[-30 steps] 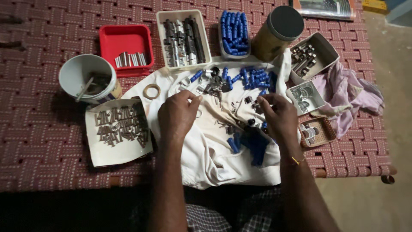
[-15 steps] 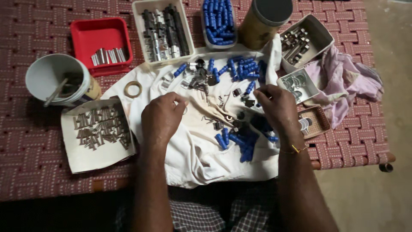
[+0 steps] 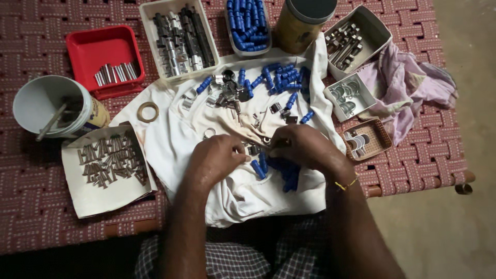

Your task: The person picks up and joins small metal and blue plastic components by hand, taking items from various trays and placing finished pieces back onto a white cloth.

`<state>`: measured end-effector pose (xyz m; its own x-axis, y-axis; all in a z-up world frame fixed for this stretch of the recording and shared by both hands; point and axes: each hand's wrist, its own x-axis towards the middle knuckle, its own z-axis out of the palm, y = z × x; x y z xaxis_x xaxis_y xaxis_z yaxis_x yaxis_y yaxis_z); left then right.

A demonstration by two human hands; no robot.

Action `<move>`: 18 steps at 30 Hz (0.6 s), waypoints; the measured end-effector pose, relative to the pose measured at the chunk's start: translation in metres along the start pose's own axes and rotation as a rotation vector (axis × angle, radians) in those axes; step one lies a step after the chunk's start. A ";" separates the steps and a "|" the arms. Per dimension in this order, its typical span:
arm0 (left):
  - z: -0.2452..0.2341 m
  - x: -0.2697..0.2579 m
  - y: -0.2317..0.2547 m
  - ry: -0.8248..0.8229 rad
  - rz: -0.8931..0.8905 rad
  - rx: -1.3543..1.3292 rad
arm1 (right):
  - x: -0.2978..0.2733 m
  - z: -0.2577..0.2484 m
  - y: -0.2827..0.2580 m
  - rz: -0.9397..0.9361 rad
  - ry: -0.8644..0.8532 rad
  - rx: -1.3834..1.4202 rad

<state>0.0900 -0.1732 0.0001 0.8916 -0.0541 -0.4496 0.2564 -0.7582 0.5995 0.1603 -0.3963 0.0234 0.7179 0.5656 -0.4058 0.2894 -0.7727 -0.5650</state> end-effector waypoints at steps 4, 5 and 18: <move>0.007 -0.001 0.001 -0.132 -0.052 0.039 | 0.003 0.006 -0.002 -0.145 0.064 -0.050; 0.011 -0.001 0.002 -0.131 -0.051 0.040 | 0.003 0.005 -0.004 -0.097 0.048 -0.041; 0.007 -0.012 0.026 -0.097 -0.083 0.040 | 0.005 0.004 -0.010 -0.047 0.047 -0.020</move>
<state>0.0834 -0.1967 0.0160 0.8271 -0.0517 -0.5596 0.3104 -0.7881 0.5316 0.1588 -0.3849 0.0243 0.7319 0.5876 -0.3450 0.3358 -0.7516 -0.5677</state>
